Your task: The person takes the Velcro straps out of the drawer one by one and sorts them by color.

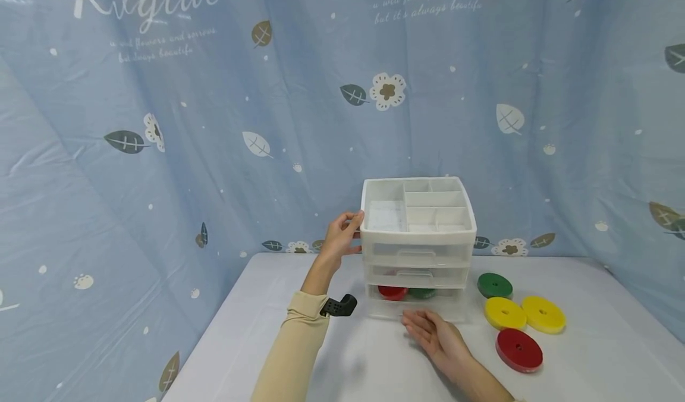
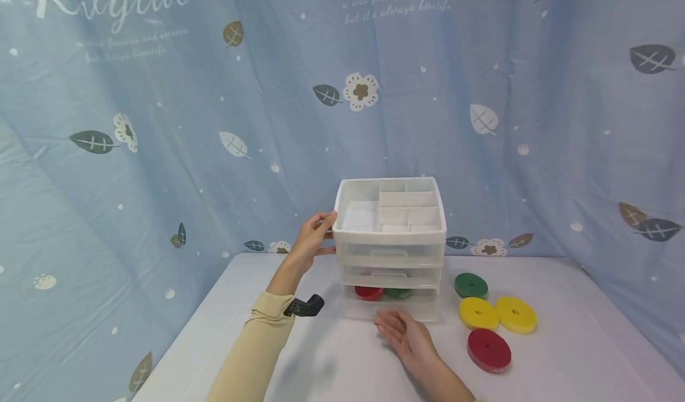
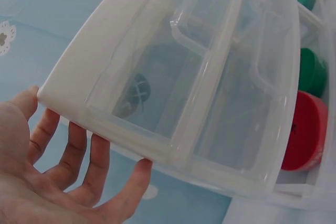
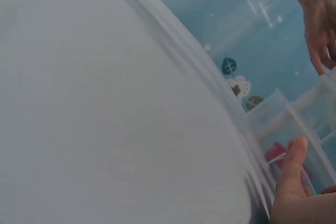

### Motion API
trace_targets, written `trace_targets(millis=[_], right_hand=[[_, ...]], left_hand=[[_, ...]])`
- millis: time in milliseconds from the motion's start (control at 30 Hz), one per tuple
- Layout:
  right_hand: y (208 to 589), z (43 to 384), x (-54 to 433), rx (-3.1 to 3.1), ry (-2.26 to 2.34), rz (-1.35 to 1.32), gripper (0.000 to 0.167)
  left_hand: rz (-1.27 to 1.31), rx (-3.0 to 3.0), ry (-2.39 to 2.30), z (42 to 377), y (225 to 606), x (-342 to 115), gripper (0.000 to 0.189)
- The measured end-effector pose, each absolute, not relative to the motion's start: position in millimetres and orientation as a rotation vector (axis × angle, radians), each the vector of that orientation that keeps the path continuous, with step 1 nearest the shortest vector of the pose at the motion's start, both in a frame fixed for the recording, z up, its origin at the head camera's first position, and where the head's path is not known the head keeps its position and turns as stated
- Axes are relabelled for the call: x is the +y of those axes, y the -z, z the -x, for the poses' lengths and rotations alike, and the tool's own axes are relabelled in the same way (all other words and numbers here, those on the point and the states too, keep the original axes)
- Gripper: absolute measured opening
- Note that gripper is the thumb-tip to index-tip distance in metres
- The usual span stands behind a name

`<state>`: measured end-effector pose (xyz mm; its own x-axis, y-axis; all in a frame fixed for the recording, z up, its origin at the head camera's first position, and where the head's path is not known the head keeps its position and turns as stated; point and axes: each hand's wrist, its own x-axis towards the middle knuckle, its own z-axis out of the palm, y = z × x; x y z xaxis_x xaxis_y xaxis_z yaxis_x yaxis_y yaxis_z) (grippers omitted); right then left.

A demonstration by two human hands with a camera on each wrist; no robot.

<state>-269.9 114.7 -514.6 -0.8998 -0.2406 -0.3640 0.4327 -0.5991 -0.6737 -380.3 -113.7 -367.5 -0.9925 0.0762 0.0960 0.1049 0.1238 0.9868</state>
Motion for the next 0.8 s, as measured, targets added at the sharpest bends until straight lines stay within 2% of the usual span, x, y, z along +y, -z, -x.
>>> trace_targets(millis=[533,800], right_hand=[[510,229,117,1.158,2.386,-0.278,0.056],[510,219,117,1.186,2.345,-0.283,0.053]], left_hand=[[0.189,-2.344,2.037,380,367,-113,0.045],[0.202,-2.334,2.05,379,367,-114,0.047]])
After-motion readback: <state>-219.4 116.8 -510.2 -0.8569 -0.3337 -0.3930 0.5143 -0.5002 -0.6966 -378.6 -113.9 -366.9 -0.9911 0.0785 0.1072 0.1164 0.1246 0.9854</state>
